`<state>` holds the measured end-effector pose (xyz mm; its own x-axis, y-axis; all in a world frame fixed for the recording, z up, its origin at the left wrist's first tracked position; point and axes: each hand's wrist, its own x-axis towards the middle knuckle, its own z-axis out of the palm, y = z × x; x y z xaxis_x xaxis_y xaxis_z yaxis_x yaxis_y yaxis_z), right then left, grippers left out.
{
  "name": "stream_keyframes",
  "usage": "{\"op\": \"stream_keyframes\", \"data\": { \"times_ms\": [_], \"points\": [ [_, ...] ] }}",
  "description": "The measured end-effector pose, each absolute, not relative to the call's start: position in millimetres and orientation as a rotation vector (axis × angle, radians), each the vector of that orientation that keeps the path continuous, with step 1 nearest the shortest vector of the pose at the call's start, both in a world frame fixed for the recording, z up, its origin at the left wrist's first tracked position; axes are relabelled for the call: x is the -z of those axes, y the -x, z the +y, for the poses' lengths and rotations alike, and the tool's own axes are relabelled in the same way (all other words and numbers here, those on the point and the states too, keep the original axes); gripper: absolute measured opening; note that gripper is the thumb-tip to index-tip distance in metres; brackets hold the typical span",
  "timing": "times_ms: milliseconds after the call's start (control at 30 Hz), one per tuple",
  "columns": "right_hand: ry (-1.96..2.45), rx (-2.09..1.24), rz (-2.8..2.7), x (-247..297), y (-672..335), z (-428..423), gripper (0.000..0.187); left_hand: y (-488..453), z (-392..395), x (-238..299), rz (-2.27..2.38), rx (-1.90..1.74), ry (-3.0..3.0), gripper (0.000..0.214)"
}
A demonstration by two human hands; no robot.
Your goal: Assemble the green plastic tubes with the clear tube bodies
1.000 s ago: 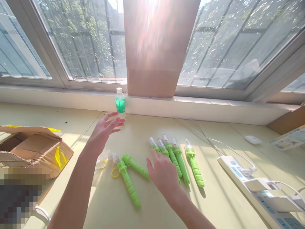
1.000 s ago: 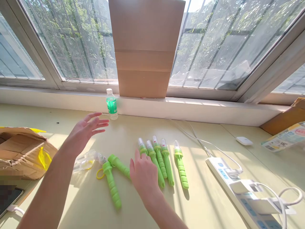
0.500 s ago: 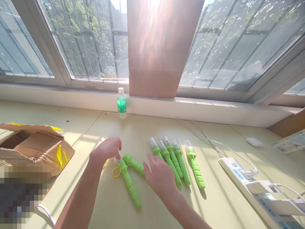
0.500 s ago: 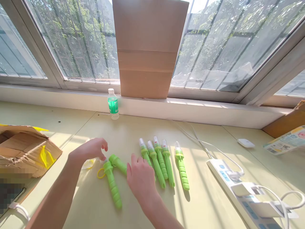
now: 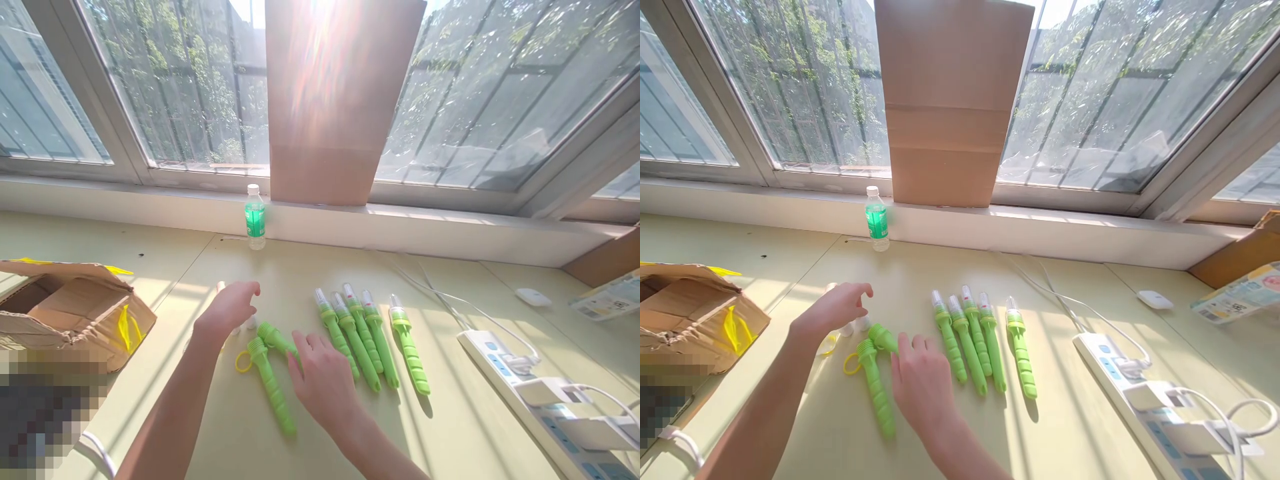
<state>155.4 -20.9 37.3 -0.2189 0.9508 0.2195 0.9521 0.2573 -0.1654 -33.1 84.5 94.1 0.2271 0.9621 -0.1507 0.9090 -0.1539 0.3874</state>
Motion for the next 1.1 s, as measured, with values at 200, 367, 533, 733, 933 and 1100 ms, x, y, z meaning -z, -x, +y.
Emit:
{"op": "stream_keyframes", "data": {
  "times_ms": [200,367,533,733,933,1100],
  "points": [
    [1.723,0.020,-2.291,-30,-152,-22,0.018,15,76,-100,1.696,-0.178,-2.136,0.027],
    [1.776,-0.005,-2.384,-24,-153,-19,0.011,1,62,-116,1.646,-0.222,-2.264,0.027],
    [1.805,-0.186,-2.450,-24,-156,-16,0.011,5,36,-132,1.592,-0.093,-2.314,0.013],
    [1.857,-0.221,-2.417,-26,-165,-14,0.010,34,1,-82,1.606,0.308,-2.493,0.020],
    [1.908,-0.203,-2.299,-29,-167,-9,0.010,50,-9,-50,1.540,0.153,-2.512,0.027],
    [1.789,-0.267,-2.232,-49,-173,-10,0.012,50,3,-85,1.517,-0.263,-2.332,0.022]
  ]
}}
